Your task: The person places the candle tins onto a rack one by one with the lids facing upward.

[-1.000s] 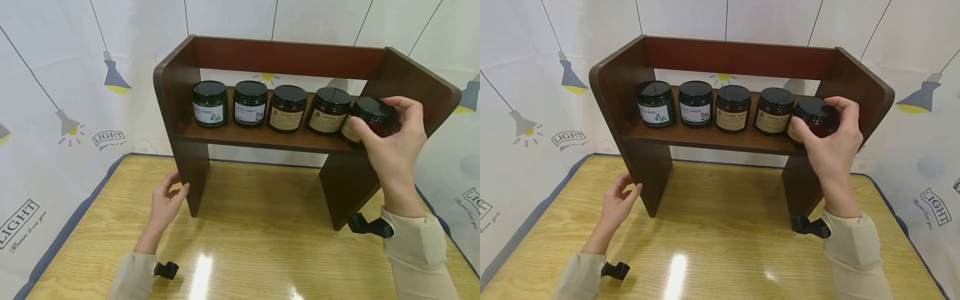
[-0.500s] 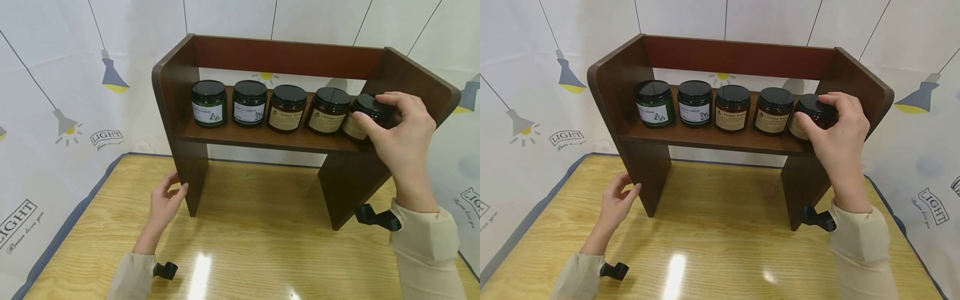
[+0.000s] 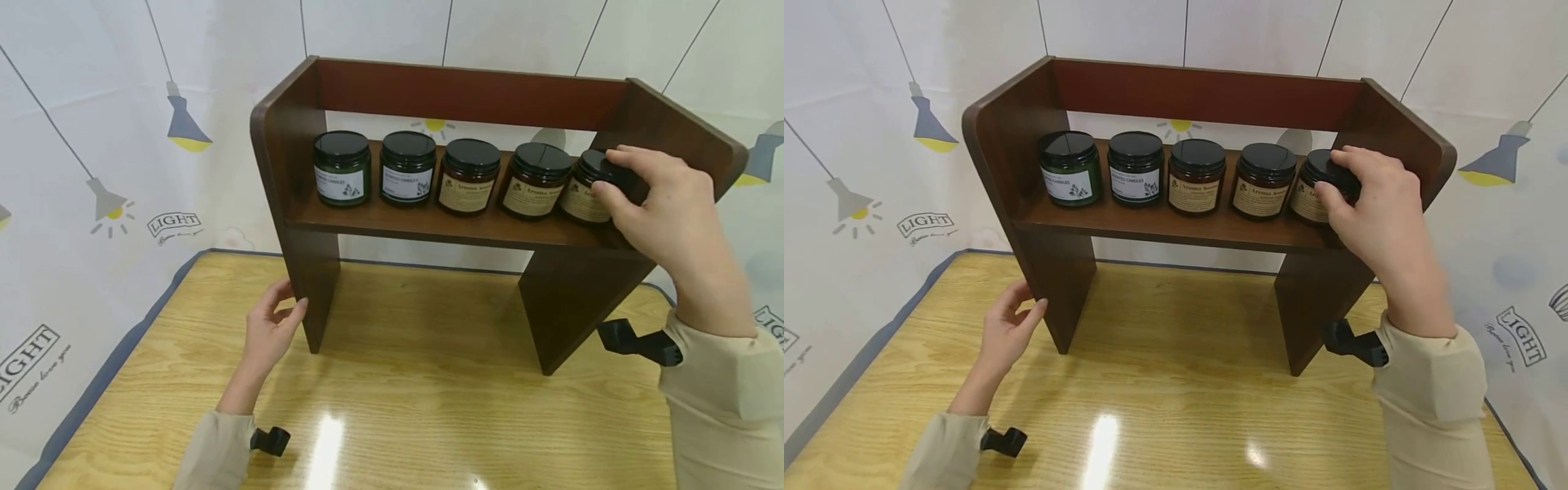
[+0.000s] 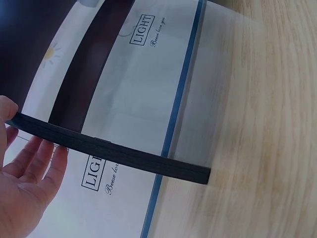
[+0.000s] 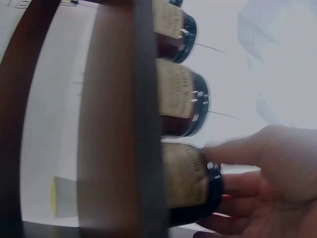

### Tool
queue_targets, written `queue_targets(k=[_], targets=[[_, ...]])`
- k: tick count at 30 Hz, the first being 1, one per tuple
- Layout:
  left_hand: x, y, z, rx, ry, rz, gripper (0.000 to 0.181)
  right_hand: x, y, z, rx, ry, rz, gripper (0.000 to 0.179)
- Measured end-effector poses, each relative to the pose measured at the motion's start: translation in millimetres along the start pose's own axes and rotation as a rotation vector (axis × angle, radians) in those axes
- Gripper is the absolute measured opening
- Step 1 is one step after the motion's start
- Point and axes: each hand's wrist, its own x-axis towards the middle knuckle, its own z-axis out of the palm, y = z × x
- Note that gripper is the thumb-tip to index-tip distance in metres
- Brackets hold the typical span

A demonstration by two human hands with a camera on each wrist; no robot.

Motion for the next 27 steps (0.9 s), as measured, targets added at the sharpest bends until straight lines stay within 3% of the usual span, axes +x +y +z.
queue_targets(k=[7, 11, 14, 21, 24, 27], targets=[[0.5, 4.9, 1.4, -0.003, 0.000, -0.007, 0.033, -1.3, 3, 6, 0.034, 0.106, -0.049, 0.039], [1.7, 0.2, 1.7, -0.005, 0.002, -0.001, 0.033, -4.2, 3, 5, 0.042, 0.091, -0.089, 0.040], [2.1, -0.8, 2.6, -0.003, 0.007, -0.005, 0.035, -7.7, 3, 5, 0.093, 0.090, -0.075, 0.042], [0.6, -0.8, 3.9, 0.017, 0.013, -0.019, 0.032, -32.1, -1, 16, 0.317, 0.371, 0.041, 0.038], [-1.1, 2.8, 5.2, 0.060, 0.028, 0.009, 0.031, -50.0, -6, 19, 0.373, 0.426, 0.061, 0.036], [-4.0, 16.9, 8.7, 0.093, 0.100, 0.077, 0.028, -67.5, -10, 26, 0.430, 0.457, 0.028, 0.034]])
